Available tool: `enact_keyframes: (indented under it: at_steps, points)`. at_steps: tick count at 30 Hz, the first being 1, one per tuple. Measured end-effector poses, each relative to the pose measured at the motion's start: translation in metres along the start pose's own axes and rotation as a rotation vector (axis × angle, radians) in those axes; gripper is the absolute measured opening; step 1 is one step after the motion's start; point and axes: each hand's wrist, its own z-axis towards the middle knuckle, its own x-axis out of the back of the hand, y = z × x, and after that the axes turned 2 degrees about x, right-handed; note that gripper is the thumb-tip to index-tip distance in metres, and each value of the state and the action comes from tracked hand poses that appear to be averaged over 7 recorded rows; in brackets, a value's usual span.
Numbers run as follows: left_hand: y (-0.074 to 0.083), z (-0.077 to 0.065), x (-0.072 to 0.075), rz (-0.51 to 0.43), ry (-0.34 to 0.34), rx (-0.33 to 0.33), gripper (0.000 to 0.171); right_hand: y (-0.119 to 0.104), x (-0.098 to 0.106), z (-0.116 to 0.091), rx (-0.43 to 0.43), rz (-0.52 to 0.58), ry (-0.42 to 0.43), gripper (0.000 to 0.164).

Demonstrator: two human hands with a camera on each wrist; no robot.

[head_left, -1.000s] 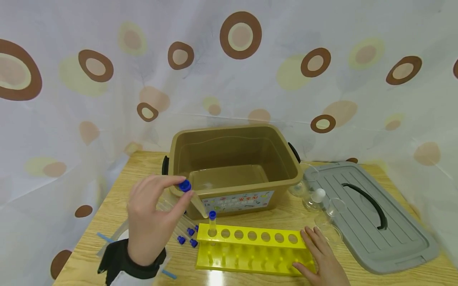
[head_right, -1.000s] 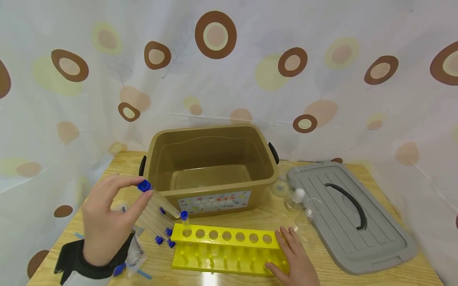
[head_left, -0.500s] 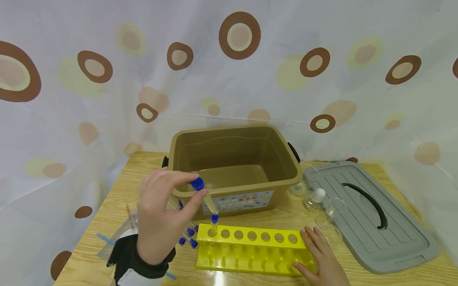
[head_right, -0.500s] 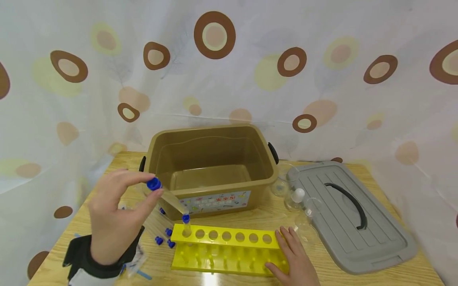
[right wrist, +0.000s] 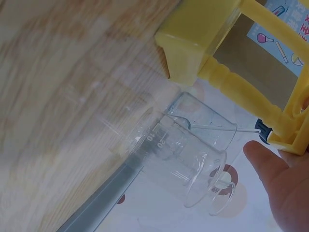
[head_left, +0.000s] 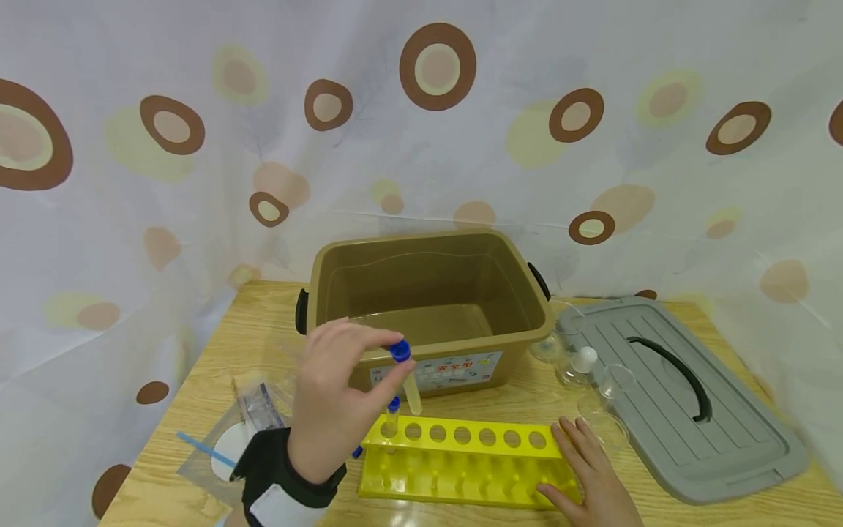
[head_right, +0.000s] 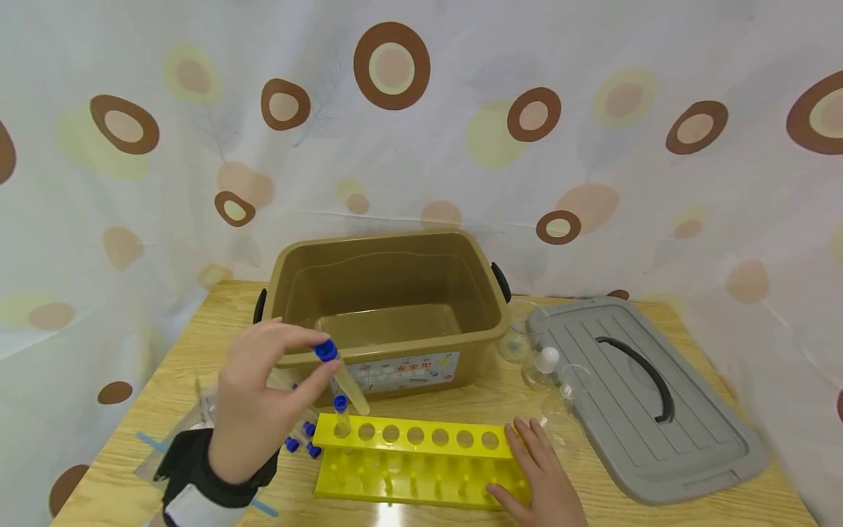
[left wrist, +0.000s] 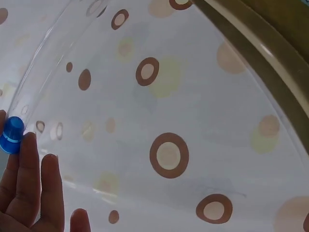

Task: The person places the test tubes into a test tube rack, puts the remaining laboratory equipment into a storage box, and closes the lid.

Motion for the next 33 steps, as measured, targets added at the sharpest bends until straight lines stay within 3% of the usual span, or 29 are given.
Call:
enact_keyframes:
  at_steps: [13, 33]
  points:
    - [-0.011, -0.013, -0.013, 0.055, -0.053, 0.037, 0.030, -0.001, 0.000, 0.000, 0.030, -0.016, 0.019, 0.095]
    - [-0.024, -0.026, -0.021, 0.095, -0.110, 0.095, 0.028, -0.004, 0.002, 0.001, -0.026, -0.011, -0.016, 0.089]
